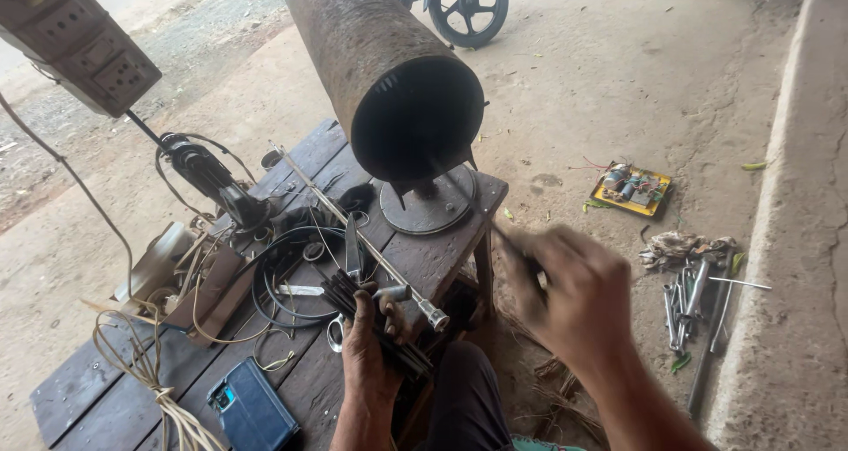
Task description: The person repeatedly inserts thin metal rods into a large cylindrical metal container and scrapes the interior surface with the rods. The person holds a bundle of rods in one hand and uses the other to push and rotate them inside the cylinder, then removes them and repeats the process.
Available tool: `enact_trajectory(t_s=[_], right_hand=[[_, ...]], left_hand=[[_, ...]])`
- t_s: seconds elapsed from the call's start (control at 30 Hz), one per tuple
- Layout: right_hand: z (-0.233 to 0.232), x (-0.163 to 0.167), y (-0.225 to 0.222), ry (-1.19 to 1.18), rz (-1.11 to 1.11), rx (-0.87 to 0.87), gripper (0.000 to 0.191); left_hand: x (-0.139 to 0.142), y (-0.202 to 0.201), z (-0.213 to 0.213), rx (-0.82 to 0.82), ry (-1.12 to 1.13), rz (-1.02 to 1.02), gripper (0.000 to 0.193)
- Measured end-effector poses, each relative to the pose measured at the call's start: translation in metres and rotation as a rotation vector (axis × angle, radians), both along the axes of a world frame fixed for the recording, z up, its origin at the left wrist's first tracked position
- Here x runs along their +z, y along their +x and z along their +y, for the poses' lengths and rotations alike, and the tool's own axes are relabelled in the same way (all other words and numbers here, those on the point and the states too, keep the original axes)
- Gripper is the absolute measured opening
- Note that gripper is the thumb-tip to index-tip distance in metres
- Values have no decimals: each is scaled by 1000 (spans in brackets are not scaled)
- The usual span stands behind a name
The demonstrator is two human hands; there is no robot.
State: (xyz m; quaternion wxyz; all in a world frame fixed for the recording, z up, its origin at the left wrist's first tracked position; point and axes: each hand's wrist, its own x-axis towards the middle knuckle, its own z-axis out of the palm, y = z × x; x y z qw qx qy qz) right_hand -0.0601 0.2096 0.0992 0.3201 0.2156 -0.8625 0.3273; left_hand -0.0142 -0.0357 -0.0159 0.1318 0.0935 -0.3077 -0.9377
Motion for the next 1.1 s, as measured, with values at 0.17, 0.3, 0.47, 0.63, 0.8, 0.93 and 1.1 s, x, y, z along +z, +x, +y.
enact_trajectory(t_s=[0.17, 0.3, 0.47, 0.63, 0.8, 0.93, 1.1], right_hand=[[-41, 35, -43, 135, 171, -67, 19], [-63, 57, -63, 196, 89, -86, 14], [-69, 70, -67, 223, 123, -55, 11], [-66, 64, -66, 242, 57, -47, 14], [-74, 62, -82, 265, 23, -79, 17], [-90, 64, -94, 367, 140, -100, 10], [-110, 66, -109, 393, 184, -66, 5]], left_hand=[[0, 6, -1, -23, 34, 10, 30], [0, 13, -9, 9, -3, -17, 25], [-4, 15, -14, 61, -39, -126, 23], [-7, 18, -12, 59, -10, -151, 16], [-10, 17, -10, 17, -13, -112, 16], [-10, 19, -8, -7, 4, -93, 18], [-10, 24, -9, 24, 5, -190, 16]])
